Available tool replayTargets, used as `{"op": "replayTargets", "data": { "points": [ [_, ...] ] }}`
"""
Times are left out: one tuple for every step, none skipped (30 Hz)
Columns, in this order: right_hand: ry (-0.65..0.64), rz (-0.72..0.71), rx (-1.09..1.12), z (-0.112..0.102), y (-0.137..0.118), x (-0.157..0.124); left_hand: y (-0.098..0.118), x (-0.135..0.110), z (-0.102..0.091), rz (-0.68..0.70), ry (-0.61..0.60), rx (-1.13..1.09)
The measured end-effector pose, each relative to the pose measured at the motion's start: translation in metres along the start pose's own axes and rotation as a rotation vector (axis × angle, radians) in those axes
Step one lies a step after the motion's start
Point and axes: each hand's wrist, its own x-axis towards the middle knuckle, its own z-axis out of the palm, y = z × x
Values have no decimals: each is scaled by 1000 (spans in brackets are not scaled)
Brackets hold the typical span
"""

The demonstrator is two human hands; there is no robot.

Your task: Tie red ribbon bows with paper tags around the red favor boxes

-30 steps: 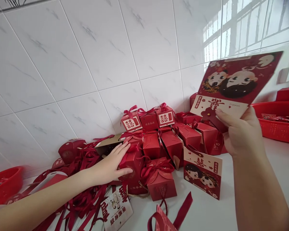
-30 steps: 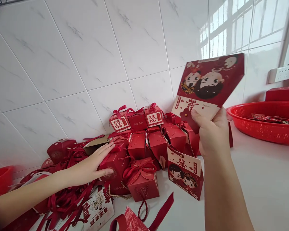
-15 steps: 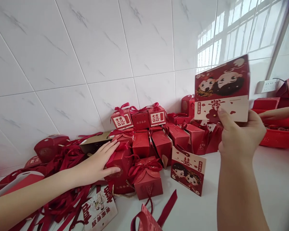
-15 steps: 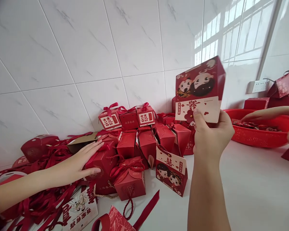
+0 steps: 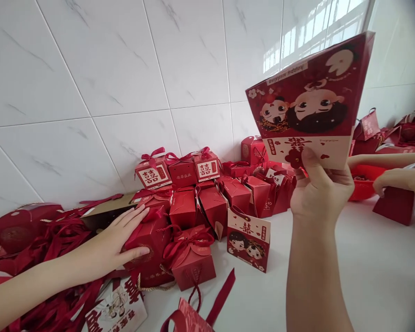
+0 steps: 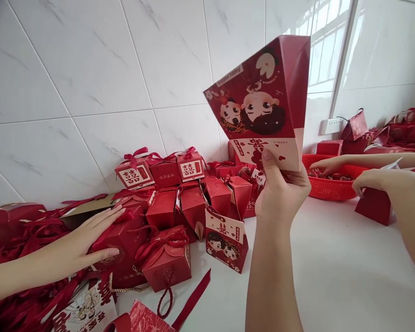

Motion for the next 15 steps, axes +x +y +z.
{"op": "replayTargets", "data": {
  "points": [
    [-1,-12,13,-1,-1,2,-2,0,2,4,5,4],
    [-1,-14,30,-3,-2,3,-1,0,2,3,9,7],
    [0,-11,47,-5,-2,6,2,-1,2,-3,10,9],
    [5,-6,62,-8,-3,8,6,-3,1,-16,12,13],
    [15,-7,71,-10,-4,10,11,-4,0,-34,15,19],
    [28,-14,72,-12,-6,13,17,-6,-2,-53,19,27],
    [42,-22,70,-14,-7,14,22,-8,-3,-66,22,36],
    [58,-37,67,-15,-8,16,26,-9,-5,-74,27,44],
    [73,-54,64,-16,-10,17,29,-9,-7,-76,23,48],
    [86,-72,60,-17,-11,17,30,-9,-8,-72,10,50],
    [98,-92,50,-17,-13,17,30,-9,-9,-69,-6,49],
    [114,-116,32,-17,-15,16,28,-8,-10,-68,-15,46],
    [133,-146,6,-16,-18,16,25,-7,-9,-66,-24,39],
    [155,-179,-22,-16,-20,15,22,-6,-8,-60,-21,30],
    [179,-213,-44,-16,-22,14,18,-4,-6,-50,-9,18]
  ]
}}
